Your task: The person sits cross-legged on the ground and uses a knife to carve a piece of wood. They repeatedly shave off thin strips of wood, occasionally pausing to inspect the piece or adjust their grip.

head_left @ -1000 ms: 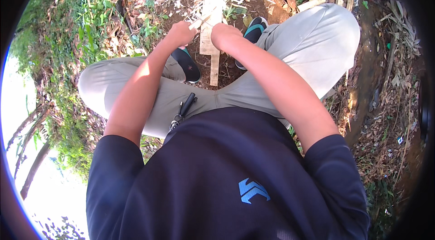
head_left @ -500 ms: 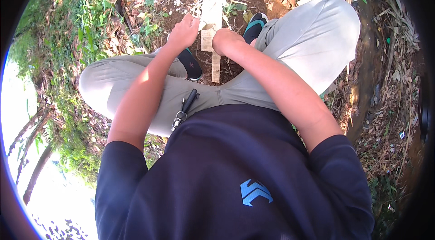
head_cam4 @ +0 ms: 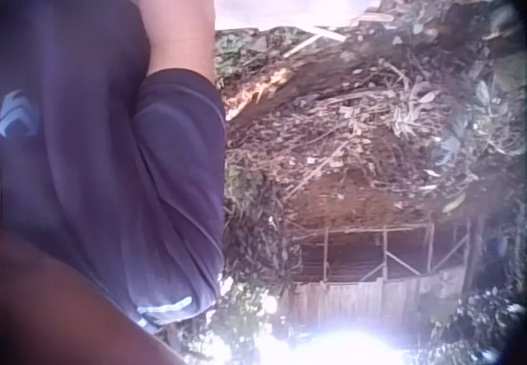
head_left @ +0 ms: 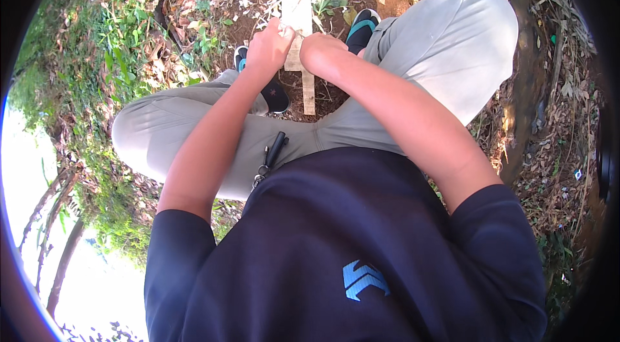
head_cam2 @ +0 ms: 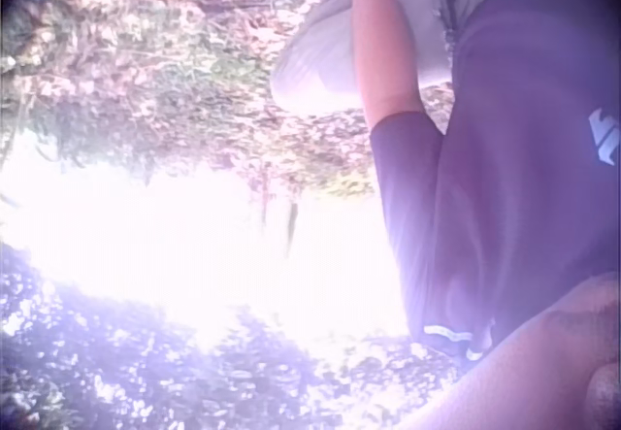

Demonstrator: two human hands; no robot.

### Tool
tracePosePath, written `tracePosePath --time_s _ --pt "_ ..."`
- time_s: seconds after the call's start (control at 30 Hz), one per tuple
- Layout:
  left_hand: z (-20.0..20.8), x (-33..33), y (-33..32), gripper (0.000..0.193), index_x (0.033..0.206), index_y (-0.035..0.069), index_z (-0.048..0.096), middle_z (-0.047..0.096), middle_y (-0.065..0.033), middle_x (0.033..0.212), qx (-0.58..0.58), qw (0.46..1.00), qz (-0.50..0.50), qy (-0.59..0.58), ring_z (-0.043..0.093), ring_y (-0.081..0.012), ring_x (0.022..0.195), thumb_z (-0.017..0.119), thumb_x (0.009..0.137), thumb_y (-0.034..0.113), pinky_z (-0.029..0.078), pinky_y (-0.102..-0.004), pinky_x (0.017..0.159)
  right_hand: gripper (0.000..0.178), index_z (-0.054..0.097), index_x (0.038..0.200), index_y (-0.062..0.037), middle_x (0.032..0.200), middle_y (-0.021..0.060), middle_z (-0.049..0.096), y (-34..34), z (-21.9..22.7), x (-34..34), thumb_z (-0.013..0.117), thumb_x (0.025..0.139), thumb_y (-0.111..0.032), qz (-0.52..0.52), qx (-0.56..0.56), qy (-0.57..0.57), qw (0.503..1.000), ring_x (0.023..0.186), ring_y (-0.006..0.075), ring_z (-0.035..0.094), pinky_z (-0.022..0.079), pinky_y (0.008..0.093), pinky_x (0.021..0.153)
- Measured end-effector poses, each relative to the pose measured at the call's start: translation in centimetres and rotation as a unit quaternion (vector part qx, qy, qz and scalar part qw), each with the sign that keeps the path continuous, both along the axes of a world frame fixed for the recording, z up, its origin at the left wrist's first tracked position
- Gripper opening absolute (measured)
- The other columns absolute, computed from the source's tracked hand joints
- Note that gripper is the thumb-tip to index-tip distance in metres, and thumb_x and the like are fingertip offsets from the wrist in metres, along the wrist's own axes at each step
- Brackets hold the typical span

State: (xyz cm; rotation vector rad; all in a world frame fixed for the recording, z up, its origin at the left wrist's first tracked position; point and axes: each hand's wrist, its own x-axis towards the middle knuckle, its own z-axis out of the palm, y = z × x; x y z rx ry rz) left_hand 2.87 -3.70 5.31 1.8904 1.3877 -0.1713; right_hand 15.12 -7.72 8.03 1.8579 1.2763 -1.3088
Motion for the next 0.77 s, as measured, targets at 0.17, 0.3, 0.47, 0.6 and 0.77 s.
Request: tracePosePath --time_s 0.17,0.3,0.47,0.6,0.77 --pt "-1.2 -0.9 0.1 0.046 0.106 -0.004 0.049 0.063 -0.0350 0.093 0.021 1.000 0.004 -0.007 0.060 -0.0519 0.094 0.048 0.094 0.041 0.046 -0.0557 0.084 0.036 0.070 0.107 0.0000 0.111 0.0132 0.069 1.0 0.2 -0.2 0.070 0.076 -0.016 0.004 0.025 -0.004 1.000 0.102 0.0251 0.068 0.056 0.0340 0.082" --pt "-1.7 -1.3 0.6 0.046 0.106 -0.005 0.050 0.063 -0.0356 0.094 0.032 0.997 0.061 0.016 0.060 -0.0524 0.094 0.051 0.094 0.040 0.047 -0.0548 0.084 0.031 0.069 0.107 0.0012 0.110 0.0161 0.069 1.1 0.1 -0.3 0.063 0.080 -0.012 0.007 0.034 0.017 0.999 0.102 0.0274 0.068 0.056 0.0355 0.081" --pt "-1.6 -2.0 1.9 0.046 0.110 -0.002 0.052 0.064 -0.0339 0.098 0.022 0.997 0.065 0.023 0.061 -0.0498 0.098 0.053 0.094 0.041 0.047 -0.0526 0.086 0.027 0.068 0.103 0.0068 0.100 0.0231 0.069 1.4 -0.6 0.3 0.051 0.083 -0.002 0.154 0.023 0.093 0.983 0.089 0.0304 0.070 0.056 0.0396 0.072" --pt "-2.0 -2.7 2.1 0.046 0.113 0.001 0.052 0.064 -0.0325 0.100 -0.004 0.999 0.049 0.018 0.061 -0.0487 0.099 0.053 0.094 0.043 0.047 -0.0522 0.086 0.029 0.068 0.103 0.0076 0.094 0.0247 0.069 1.8 -2.1 1.8 0.049 0.083 -0.003 0.121 -0.028 0.121 0.985 0.077 0.0315 0.070 0.054 0.0422 0.065" --pt "-3.0 -3.1 1.9 0.051 0.116 0.002 0.051 0.064 -0.0326 0.103 -0.001 1.000 0.021 -0.003 0.060 -0.0488 0.102 0.055 0.092 0.047 0.045 -0.0524 0.089 0.032 0.071 0.110 -0.0034 0.116 0.0163 0.068 -0.9 -1.0 1.5 0.061 0.079 -0.004 0.015 0.109 0.023 0.994 0.106 0.0347 0.066 0.054 0.0441 0.085"
